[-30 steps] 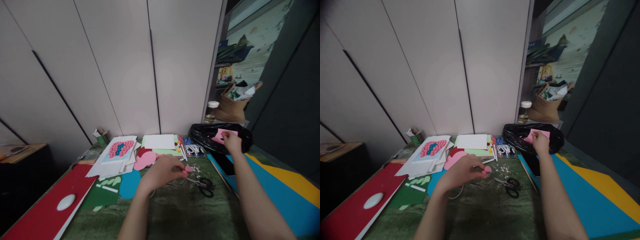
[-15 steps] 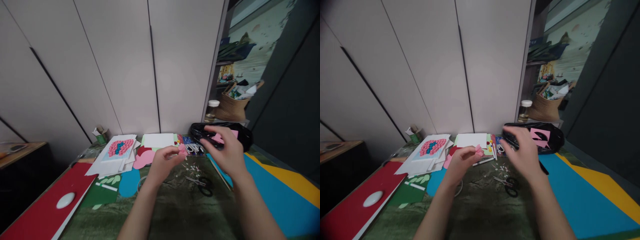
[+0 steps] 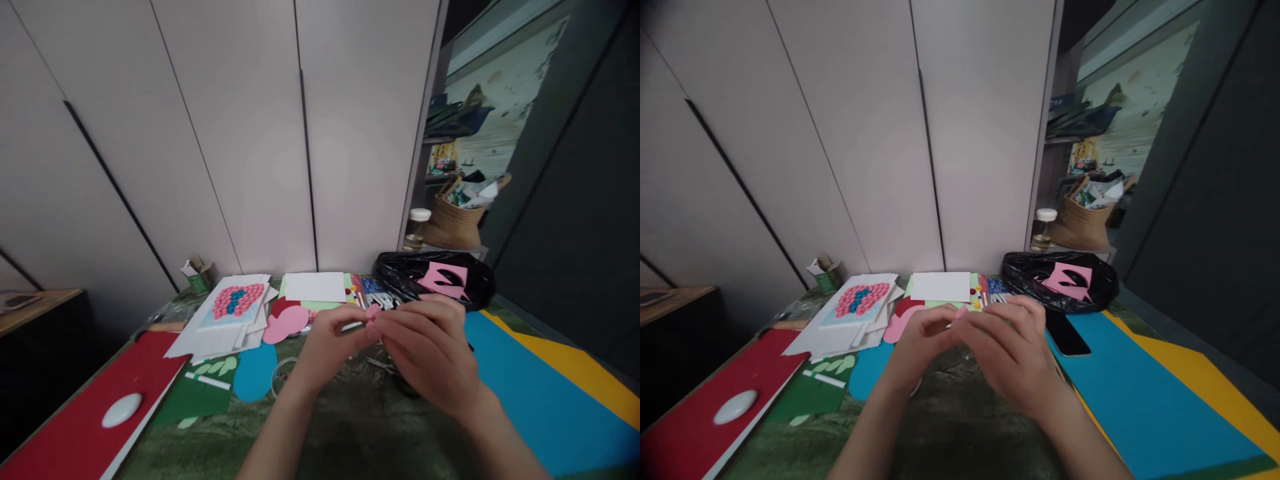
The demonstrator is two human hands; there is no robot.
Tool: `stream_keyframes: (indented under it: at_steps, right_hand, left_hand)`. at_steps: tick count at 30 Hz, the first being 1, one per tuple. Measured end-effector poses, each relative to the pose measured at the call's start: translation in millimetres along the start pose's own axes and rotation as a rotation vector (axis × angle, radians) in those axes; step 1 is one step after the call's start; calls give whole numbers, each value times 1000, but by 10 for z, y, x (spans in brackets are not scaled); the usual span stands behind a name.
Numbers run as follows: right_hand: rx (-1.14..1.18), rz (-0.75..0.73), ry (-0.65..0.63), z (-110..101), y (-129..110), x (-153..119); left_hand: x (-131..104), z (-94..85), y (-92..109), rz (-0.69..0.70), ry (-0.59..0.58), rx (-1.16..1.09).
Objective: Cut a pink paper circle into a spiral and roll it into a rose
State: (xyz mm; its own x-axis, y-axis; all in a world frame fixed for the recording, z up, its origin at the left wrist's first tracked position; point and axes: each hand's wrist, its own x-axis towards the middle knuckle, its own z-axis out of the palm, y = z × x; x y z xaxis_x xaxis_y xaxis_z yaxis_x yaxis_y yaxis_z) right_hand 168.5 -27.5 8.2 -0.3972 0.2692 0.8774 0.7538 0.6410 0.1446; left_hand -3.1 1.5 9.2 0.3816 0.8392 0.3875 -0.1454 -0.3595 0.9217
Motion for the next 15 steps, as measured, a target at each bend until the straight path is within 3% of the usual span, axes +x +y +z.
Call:
stream_keyframes:
  at_steps: [15]
  right_hand:
    - [-30,22,0,10,5,9]
  left_hand:
    - [-46,10,94,150,37,258]
